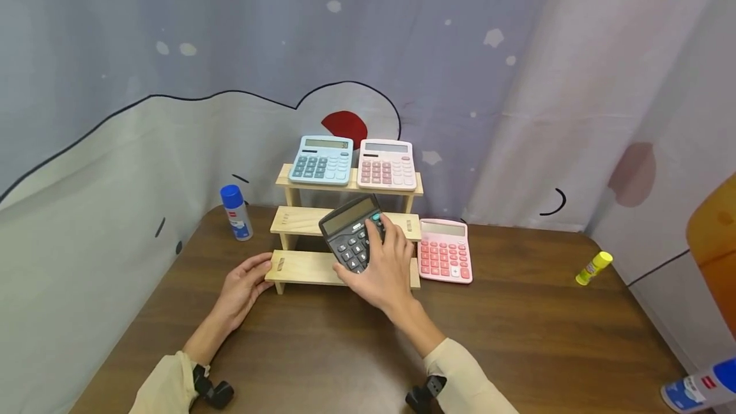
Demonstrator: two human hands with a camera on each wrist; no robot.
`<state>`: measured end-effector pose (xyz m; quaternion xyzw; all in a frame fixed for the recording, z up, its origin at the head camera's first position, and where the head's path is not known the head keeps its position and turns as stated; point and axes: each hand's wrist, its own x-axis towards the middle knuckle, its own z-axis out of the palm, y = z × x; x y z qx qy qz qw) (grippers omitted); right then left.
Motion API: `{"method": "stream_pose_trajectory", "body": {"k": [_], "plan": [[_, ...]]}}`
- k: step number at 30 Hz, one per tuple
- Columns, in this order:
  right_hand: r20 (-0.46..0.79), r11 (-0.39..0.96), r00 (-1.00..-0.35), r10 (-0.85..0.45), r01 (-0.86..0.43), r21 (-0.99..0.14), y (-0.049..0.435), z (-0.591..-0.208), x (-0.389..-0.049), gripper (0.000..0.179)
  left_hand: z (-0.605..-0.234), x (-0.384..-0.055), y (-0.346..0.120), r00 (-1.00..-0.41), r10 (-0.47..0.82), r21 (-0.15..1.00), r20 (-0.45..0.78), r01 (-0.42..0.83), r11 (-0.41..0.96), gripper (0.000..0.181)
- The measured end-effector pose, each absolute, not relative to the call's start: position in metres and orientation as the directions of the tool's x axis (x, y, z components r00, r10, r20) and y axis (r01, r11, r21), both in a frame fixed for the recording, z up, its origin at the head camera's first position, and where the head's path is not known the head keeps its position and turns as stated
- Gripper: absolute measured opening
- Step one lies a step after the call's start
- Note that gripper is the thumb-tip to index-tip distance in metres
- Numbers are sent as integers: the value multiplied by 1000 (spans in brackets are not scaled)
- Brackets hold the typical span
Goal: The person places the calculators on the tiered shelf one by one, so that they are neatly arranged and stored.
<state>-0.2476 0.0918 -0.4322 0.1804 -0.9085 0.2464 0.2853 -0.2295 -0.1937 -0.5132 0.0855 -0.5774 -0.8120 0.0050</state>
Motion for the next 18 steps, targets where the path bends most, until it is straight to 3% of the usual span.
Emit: {"method": "stream_pose_trajectory", "body": {"k": [7,18], "plan": [[403,871,-893,-198,-349,-345,71,-413,-248,95,-513,-229,-194,-984,-108,928,-139,-91,-362,44],[267,925,-944,-195,-268,-271,41,-391,-251,95,-511,-228,-194,-983,-110,927,-144,-95,-362,43]]}}
